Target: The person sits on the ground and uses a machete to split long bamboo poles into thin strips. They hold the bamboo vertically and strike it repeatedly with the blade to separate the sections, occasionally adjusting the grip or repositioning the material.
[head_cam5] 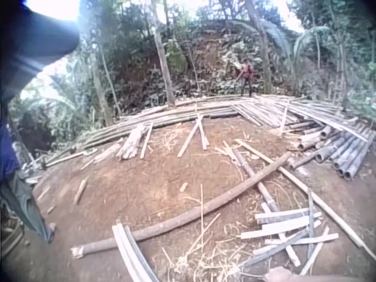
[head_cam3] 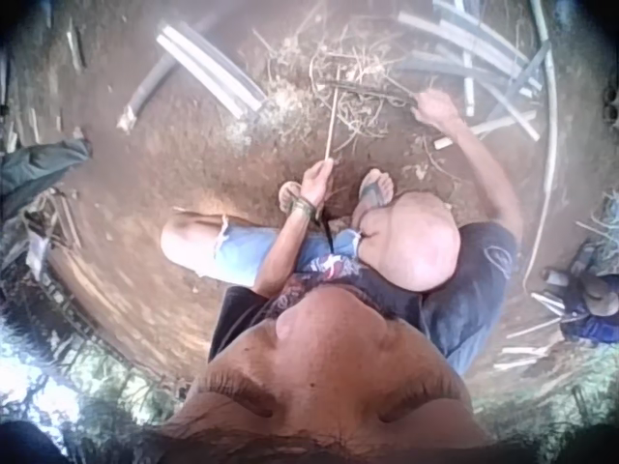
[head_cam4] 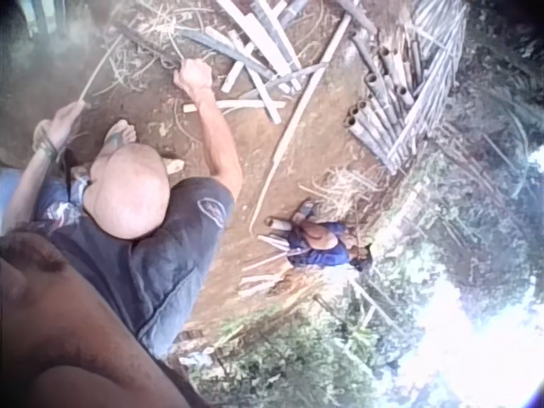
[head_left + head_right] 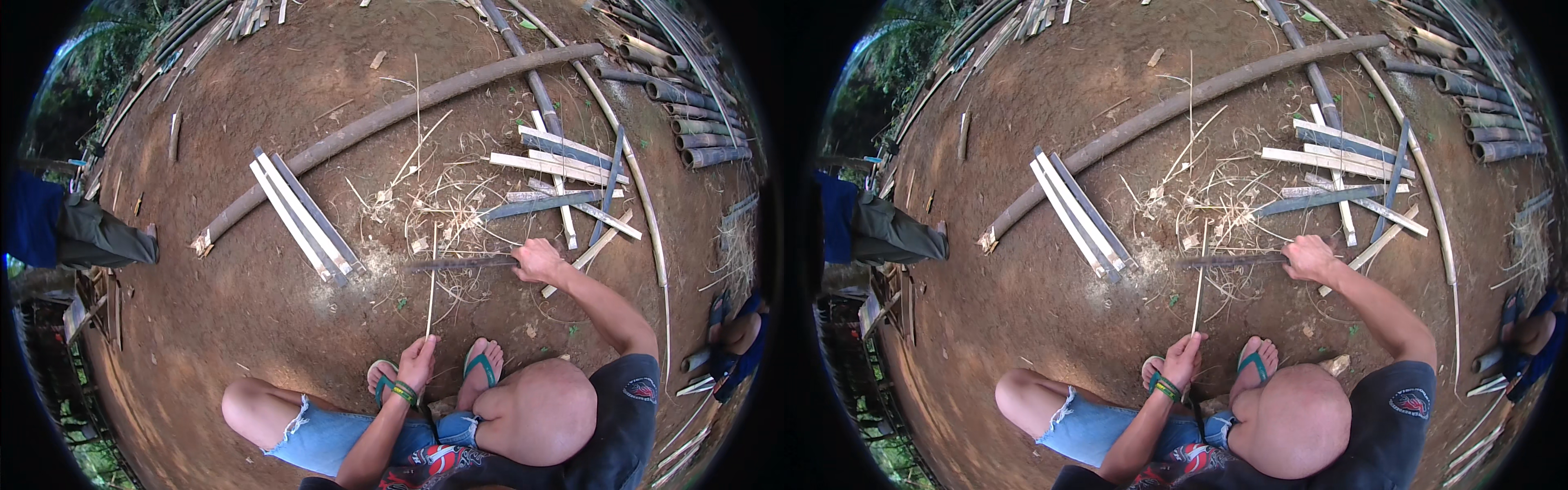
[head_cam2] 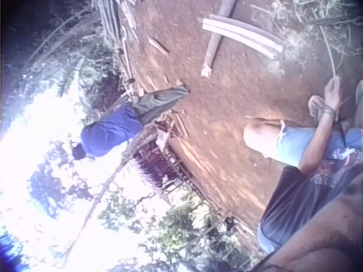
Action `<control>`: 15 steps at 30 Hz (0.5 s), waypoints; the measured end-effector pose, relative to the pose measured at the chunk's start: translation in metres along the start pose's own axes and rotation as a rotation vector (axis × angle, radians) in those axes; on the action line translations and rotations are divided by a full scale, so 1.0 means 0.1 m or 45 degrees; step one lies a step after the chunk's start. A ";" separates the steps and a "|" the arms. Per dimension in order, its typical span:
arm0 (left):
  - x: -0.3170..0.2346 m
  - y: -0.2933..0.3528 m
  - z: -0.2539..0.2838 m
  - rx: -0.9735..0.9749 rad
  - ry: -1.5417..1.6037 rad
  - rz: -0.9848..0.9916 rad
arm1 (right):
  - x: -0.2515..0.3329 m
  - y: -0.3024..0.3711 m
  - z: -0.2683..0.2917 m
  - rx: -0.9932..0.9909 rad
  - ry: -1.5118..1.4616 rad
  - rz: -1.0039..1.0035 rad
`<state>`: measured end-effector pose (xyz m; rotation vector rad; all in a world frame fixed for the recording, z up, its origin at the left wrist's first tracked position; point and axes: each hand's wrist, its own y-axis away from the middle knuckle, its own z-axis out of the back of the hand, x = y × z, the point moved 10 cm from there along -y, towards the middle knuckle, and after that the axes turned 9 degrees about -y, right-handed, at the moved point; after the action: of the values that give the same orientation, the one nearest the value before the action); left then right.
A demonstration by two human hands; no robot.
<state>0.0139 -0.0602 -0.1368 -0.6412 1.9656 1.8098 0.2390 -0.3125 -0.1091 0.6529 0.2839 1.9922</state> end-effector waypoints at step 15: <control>-0.08 0.04 0.00 0.117 0.011 0.035 | -0.56 -0.03 0.12 -0.218 -0.119 -0.298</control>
<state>0.0185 -0.0597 -0.1286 -0.5964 2.0594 1.7244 0.2689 -0.3604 -0.1189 0.5739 0.1251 1.7348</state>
